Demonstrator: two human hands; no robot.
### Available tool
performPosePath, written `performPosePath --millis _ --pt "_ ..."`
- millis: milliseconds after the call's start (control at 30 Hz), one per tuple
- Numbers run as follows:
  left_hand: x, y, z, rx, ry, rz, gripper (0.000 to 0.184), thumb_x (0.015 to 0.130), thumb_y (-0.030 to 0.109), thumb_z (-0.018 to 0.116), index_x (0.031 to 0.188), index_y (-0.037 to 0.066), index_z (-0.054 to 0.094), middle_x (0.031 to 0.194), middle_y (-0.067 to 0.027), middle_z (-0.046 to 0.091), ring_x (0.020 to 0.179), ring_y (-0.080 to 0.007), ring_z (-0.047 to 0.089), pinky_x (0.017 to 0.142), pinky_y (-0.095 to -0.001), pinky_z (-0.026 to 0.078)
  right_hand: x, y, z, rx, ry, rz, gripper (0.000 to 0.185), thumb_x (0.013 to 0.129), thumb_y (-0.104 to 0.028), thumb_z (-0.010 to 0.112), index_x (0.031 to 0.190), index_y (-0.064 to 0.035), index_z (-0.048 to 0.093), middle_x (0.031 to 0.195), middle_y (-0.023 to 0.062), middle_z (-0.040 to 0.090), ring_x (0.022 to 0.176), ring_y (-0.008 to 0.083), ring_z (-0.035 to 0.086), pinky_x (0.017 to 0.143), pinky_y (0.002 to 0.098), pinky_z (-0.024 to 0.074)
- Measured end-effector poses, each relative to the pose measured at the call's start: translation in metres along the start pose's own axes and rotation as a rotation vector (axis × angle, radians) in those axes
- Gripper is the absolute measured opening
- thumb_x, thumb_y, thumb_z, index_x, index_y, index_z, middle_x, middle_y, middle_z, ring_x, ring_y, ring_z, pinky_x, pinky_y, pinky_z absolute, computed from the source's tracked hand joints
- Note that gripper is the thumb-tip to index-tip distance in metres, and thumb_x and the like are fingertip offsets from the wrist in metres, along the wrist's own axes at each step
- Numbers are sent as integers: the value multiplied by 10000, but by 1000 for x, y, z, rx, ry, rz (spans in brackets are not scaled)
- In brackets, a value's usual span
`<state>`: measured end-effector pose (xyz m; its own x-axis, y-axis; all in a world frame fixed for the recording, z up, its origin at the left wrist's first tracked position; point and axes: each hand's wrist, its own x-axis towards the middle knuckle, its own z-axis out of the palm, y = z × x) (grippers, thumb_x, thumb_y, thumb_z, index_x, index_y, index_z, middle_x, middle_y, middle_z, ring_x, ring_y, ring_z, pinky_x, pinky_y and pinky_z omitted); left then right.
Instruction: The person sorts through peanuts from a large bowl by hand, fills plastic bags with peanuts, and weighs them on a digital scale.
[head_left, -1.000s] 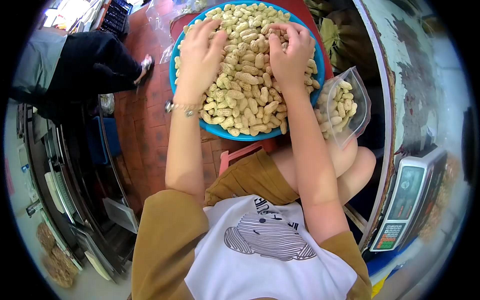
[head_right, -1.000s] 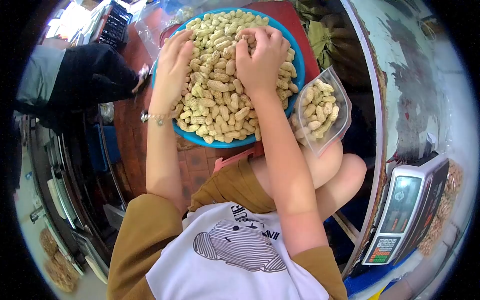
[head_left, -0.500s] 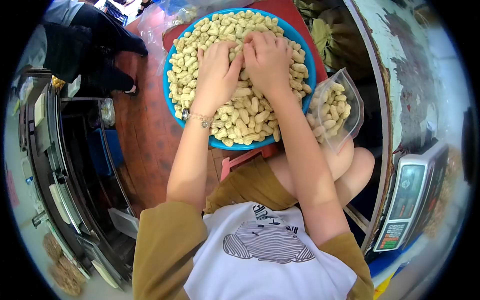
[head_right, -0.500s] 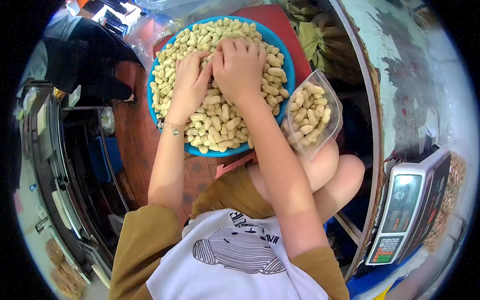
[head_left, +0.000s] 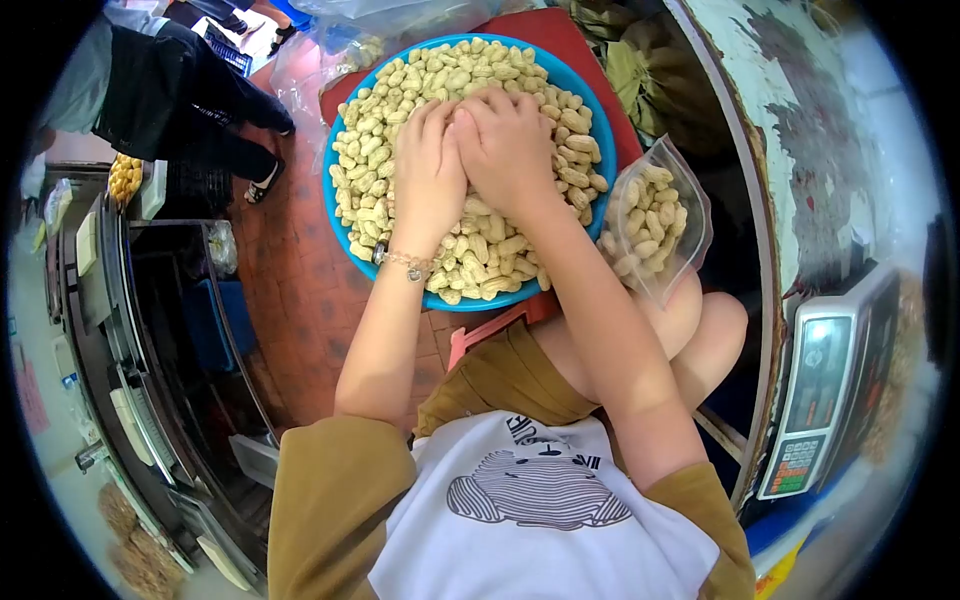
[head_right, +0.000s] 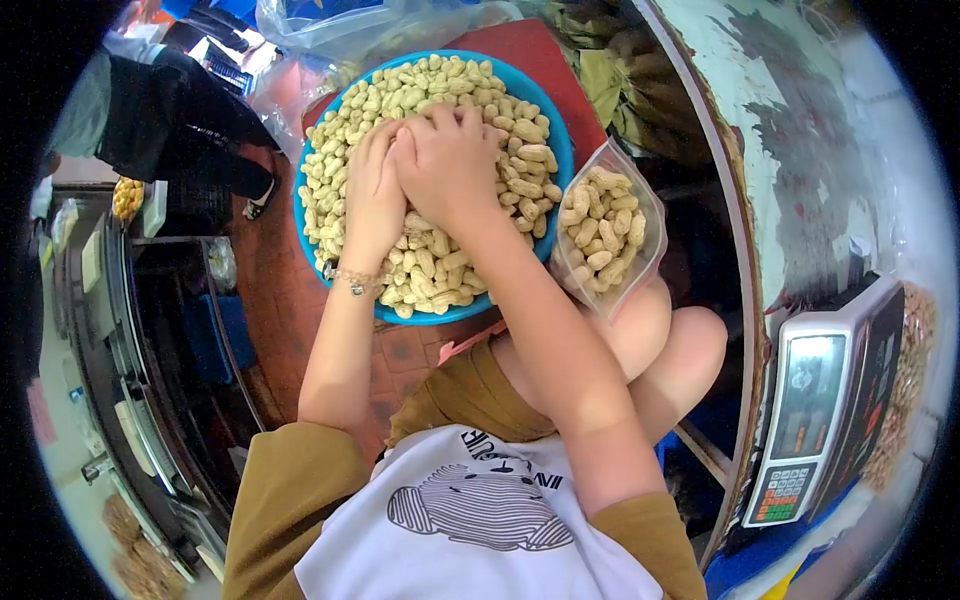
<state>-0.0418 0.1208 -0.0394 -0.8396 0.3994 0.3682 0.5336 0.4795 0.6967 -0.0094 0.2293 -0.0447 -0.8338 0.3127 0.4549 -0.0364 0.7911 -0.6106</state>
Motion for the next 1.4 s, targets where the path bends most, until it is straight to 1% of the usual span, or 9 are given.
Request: performPosePath --millis 233,433,600,800,900,1033,1167,1267,1400 --pt "9 -5 9 -327 32 -199 364 1011 229 413 1215 -3 604 1167 -183 617 1130 -308 543 1010 -399 391 5 -4 9 271 110 20 264 922 -244 522 989 -50 688 1072 126 656 1055 317 546 921 486 393" --pt "19 -7 22 -457 106 -213 401 1015 225 435 1290 -50 531 1220 -200 553 1074 -276 577 964 -366 447 19 2 15 642 142 209 305 920 -206 552 1074 33 662 1139 187 643 1078 353 584 967 411 438" --pt "26 14 11 -759 136 -514 387 1003 209 429 1300 -6 554 1215 -133 562 1135 -221 536 990 -336 420 20 5 16 916 113 378 326 928 -209 550 1102 38 670 1138 165 657 1023 267 631 926 340 468" --pt "30 -8 8 -1053 223 -635 399 986 167 422 1320 -14 546 1288 -113 564 1182 -183 523 1018 -315 415 20 -2 12 1167 45 523 333 940 -191 529 1154 31 655 1145 143 661 1091 225 600 964 322 443" --pt "29 0 2 -1123 209 -698 396 986 156 416 1320 -12 547 1282 -102 575 1139 -164 561 979 -301 461 20 -4 18 1061 96 497 319 942 -188 507 1110 34 663 1129 162 655 1084 265 602 970 352 441" --pt "25 -5 1 -1010 184 -667 391 983 172 440 1309 -15 547 1260 -87 573 1105 -157 552 960 -294 458 13 -11 18 594 129 358 308 931 -204 503 1058 29 659 1112 208 623 1086 357 570 988 445 421" --pt "23 -2 4 -993 175 -700 366 993 179 495 1320 24 549 987 -27 601 740 -93 568 653 -210 505 10 -13 21 530 133 344 326 930 -230 520 1074 30 655 1137 205 621 1098 350 573 991 441 419" --pt "29 2 4 -1103 186 -749 370 1000 168 470 1331 19 541 971 -30 598 761 -99 571 699 -231 522 11 -13 19 658 133 413 335 928 -235 532 1088 35 650 1155 207 621 1096 347 579 987 420 426" --pt "32 24 0 -1187 252 -796 380 1010 148 419 1332 -21 530 1175 -119 629 1064 -202 627 909 -360 535 14 -11 12 1076 94 631 300 942 -192 534 1115 17 662 1177 135 642 1091 230 591 967 336 450"
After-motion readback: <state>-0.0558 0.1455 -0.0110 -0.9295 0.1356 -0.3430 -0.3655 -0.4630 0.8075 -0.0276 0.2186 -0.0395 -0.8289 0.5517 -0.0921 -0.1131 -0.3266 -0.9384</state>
